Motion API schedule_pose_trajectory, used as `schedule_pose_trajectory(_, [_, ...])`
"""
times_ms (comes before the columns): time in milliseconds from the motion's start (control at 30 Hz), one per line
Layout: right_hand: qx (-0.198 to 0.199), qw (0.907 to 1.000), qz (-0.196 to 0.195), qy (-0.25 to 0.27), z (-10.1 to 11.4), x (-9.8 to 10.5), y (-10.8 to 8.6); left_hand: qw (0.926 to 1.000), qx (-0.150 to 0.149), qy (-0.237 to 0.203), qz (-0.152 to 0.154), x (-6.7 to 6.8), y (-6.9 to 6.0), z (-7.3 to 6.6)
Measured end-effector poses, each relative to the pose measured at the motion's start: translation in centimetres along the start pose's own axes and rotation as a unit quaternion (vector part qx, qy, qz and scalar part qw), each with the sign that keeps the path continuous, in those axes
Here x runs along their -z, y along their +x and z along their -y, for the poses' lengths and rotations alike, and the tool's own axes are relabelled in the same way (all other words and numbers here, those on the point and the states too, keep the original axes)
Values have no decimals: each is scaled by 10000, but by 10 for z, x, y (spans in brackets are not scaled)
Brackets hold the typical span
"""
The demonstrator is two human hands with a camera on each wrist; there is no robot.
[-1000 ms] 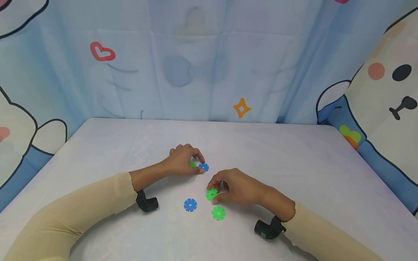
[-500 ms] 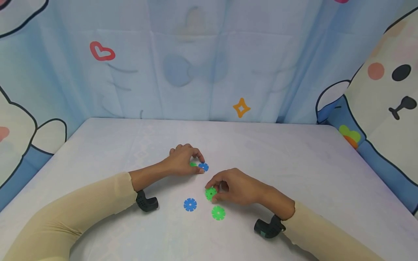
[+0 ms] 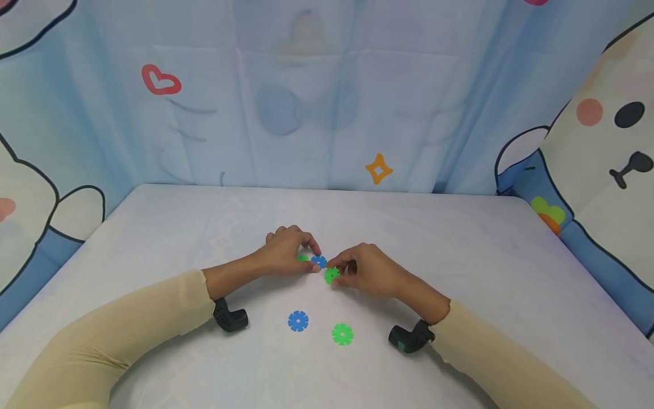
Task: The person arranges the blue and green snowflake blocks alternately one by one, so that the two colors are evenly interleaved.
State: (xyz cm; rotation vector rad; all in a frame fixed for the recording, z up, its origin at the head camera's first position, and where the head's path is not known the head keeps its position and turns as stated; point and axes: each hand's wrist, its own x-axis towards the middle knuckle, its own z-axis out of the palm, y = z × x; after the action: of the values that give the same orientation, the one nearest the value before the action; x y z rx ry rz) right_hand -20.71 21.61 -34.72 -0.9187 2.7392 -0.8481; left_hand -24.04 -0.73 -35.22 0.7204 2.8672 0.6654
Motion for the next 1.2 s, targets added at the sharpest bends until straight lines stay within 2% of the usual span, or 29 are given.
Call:
schedule_pose_trajectory(133, [-420, 9990, -129, 18, -4, 3, 8, 10000, 7, -13, -4, -1, 1, 1])
schedule_pose_trajectory(233, [-566, 9982, -176, -66, -7, 4, 12, 10000, 18, -12, -9, -1, 1, 2])
schedule_pose_trajectory(533, [-440, 9974, -274, -501, -11, 6, 17, 10000, 34, 18, -16, -1, 1, 0])
schedule_pose_trajectory(1000, [-421, 9982, -297, -307, -18, 4, 22, 10000, 70, 17, 33, 1, 0, -1])
schedule_pose_trajectory(1200, [-485, 9977, -309, -368, -20, 2, 21, 10000, -34, 48, -2, 1, 1, 1])
